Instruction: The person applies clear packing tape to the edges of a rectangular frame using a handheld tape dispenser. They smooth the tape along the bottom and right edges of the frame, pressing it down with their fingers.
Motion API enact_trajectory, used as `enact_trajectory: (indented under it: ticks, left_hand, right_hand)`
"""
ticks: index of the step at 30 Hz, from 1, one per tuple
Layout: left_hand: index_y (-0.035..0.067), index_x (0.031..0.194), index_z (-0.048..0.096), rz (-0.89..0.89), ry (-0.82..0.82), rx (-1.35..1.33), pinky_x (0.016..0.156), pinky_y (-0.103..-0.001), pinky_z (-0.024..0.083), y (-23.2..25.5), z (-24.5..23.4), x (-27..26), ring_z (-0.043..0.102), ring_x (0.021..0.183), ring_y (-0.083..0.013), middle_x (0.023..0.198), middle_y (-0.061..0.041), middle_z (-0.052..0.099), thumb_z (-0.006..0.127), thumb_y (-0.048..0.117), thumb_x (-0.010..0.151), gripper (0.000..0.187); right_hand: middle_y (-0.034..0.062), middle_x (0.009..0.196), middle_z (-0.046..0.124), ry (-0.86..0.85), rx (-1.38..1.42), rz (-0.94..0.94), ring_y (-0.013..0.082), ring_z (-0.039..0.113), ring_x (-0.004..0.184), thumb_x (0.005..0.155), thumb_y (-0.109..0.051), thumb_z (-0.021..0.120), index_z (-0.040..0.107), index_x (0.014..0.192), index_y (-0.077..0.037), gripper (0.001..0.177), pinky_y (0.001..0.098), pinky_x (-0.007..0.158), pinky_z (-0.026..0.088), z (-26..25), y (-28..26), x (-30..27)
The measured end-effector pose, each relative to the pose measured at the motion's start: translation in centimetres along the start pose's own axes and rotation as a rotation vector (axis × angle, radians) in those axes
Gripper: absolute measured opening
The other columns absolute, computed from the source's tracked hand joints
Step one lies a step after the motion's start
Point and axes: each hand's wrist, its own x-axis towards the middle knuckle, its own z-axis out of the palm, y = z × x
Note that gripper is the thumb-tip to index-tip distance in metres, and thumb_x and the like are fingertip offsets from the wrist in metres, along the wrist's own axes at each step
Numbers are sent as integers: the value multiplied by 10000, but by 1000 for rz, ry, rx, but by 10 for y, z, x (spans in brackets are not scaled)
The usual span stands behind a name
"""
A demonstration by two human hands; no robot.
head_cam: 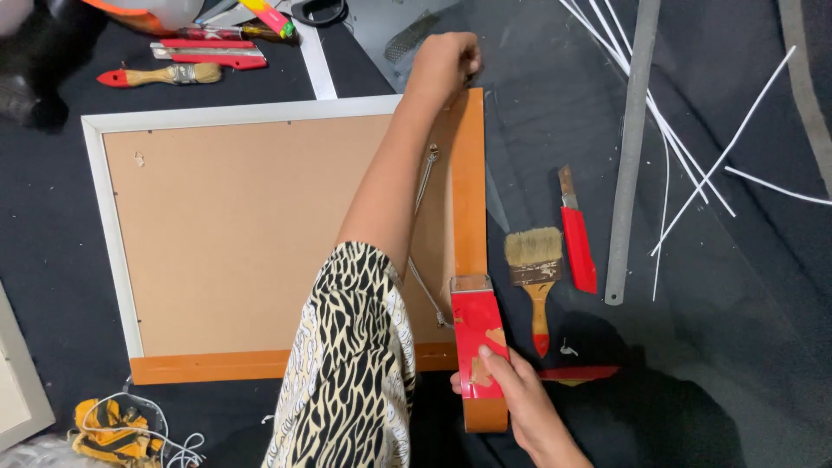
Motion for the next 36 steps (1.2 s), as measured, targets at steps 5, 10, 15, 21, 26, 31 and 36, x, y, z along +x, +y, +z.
enact_trajectory:
  ticks: [5,10,15,21,26,31,36]
  left_hand:
    - [16,1216,587,277,688,-106,760,-464,510,24,-15,-102,657,948,-404,1135,-198,673,537,-165,692,557]
    - [18,1526,398,380,436,372,1211,-502,275,49,20,-166,368,1464,-328,1571,-176,394,428,314,1073,542]
    - [55,1673,167,252,226,539,1297,-465,36,68,10,-185,83,1606,-261,1731,-125,103,221,630,1107,808]
    - [65,1668,151,270,216,523,1291,-466,38,66,11,-180,95,1607,-263,1733,-111,113,178,612,1105,786]
    - [84,1673,172,255,234,538,1285,-478,64,65,15,-178,115,1604,-249,1732,-96,126,249,616,1114,775]
    - [78,1682,188,224,306,641,1284,-516,39,69,31,-183,106,1608,-261,1738,-104,133,243,618,1119,782]
    - [65,1664,217,357,243,570,1289,-496,54,71,36,-236,117,1603,-287,1728,-119,149,265,611,1098,788]
  right_hand:
    - [358,980,769,0,12,-29,411,742,851,909,-287,594,635,1320,69,545,441,816,575,2,0,-5]
    - [385,928,763,-9,29,-90,434,736,803,927,-249,590,656,1259,116,498,465,783,587,1,5,-2]
    - [378,900,760,-32,17,-129,433,733,780,933,-268,580,662,1242,117,501,467,727,582,-1,10,-1]
    - [319,1003,764,-23,-19,-99,389,741,883,896,-323,595,618,1326,46,567,441,820,580,1,6,-7]
    - [311,991,771,-50,-47,-125,383,745,861,896,-347,584,625,1309,42,569,431,821,577,-1,6,-5]
    - [335,914,764,-70,-8,-168,391,737,797,924,-312,587,653,1243,97,523,444,789,589,-2,9,1]
    - [349,925,758,-60,12,-153,402,736,806,925,-285,594,652,1237,106,504,458,783,594,-2,9,2]
